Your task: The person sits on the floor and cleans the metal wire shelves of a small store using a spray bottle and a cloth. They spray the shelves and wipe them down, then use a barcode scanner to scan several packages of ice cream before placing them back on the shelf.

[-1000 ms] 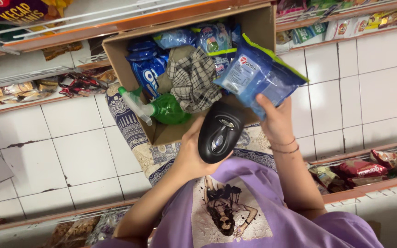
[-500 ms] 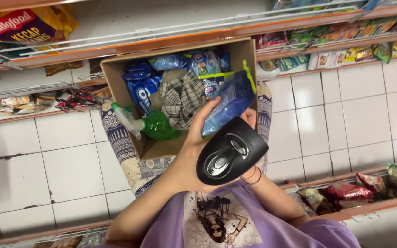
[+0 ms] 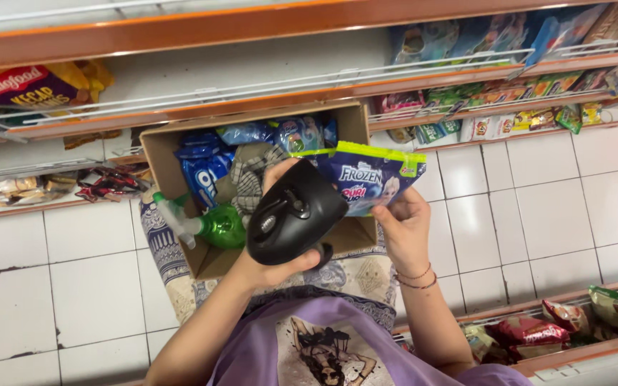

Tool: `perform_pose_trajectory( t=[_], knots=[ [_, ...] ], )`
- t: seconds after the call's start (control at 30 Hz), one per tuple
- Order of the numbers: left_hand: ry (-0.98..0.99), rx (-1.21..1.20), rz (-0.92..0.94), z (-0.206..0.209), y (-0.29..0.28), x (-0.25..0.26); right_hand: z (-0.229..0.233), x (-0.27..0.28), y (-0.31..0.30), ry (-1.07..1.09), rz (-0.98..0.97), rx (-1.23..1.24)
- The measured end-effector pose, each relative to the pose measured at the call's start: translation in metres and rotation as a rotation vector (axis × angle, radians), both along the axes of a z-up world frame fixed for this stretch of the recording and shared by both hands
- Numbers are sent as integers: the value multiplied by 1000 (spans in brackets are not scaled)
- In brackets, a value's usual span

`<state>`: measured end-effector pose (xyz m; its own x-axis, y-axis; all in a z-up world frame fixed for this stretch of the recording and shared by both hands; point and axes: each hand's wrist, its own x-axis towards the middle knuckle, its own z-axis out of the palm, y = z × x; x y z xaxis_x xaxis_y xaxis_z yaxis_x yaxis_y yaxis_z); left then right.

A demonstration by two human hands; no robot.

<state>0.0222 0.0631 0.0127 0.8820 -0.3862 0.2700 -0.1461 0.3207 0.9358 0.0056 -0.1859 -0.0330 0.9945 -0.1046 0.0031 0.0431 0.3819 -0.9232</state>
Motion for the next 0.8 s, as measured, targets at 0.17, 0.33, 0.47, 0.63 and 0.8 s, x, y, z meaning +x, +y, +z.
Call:
perform_pose_trajectory(
  t=[0.17,0.33,0.47,0.63,0.8],
  knots=[
    [-230,386,143,13,-28,43,-4,31,-33,-4,-95,-235],
    [-183,345,142,5,-59,89,-14,93,-62,-93,-185,-310],
    [-89,249,168,-18,-77,119,-22,141,-74,-251,-179,-280],
    [164,121,154,-60,-91,146,-35,184,-82,-341,-211,-363],
    [308,31,108,-83,-99,162,-63,220,-94,-330,-242,-474]
  ],
)
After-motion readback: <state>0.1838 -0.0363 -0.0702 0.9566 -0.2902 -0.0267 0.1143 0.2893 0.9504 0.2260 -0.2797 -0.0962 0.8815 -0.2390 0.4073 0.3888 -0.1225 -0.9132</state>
